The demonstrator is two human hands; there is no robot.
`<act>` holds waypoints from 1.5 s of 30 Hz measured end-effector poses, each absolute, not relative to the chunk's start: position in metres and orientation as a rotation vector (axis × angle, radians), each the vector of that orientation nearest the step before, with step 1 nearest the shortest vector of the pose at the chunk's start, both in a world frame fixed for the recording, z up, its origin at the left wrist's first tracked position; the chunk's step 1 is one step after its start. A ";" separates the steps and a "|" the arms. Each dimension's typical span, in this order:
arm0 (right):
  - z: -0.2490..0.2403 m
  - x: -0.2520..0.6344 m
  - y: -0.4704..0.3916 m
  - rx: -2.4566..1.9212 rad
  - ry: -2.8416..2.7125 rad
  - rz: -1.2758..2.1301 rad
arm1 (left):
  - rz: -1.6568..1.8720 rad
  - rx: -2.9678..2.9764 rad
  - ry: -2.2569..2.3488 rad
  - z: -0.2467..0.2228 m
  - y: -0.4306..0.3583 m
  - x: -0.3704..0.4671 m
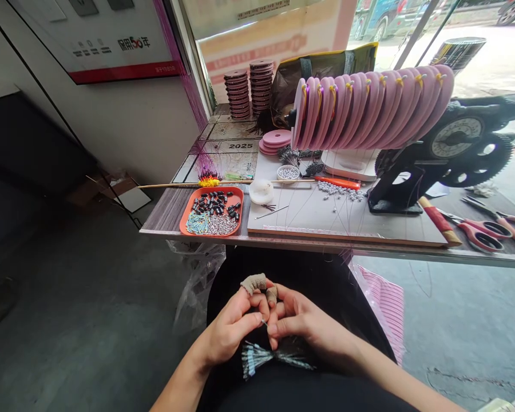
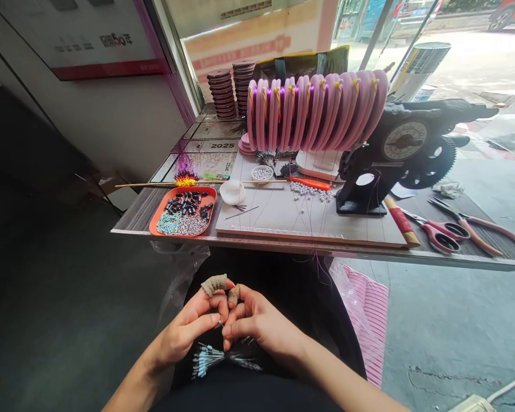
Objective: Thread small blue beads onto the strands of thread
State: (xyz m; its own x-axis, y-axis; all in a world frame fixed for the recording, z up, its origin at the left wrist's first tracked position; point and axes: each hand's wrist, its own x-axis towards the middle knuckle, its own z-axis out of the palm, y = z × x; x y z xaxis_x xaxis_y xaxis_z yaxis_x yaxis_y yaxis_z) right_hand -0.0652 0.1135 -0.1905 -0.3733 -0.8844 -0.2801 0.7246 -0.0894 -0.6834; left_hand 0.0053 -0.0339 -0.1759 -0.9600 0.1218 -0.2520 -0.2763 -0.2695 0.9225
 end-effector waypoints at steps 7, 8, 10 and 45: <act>-0.193 -0.065 0.114 -0.245 0.914 -1.715 | 2.224 -0.154 1.799 -0.180 -0.037 0.007; -0.193 -0.065 0.114 -0.244 0.908 -1.712 | 2.201 -0.133 1.808 -0.181 -0.038 0.007; -0.194 -0.065 0.114 -0.243 0.897 -1.710 | 2.138 -0.094 1.837 -0.181 -0.040 0.007; -0.195 -0.058 0.110 -0.105 0.936 -1.800 | 1.522 0.020 2.610 -0.168 -0.031 0.016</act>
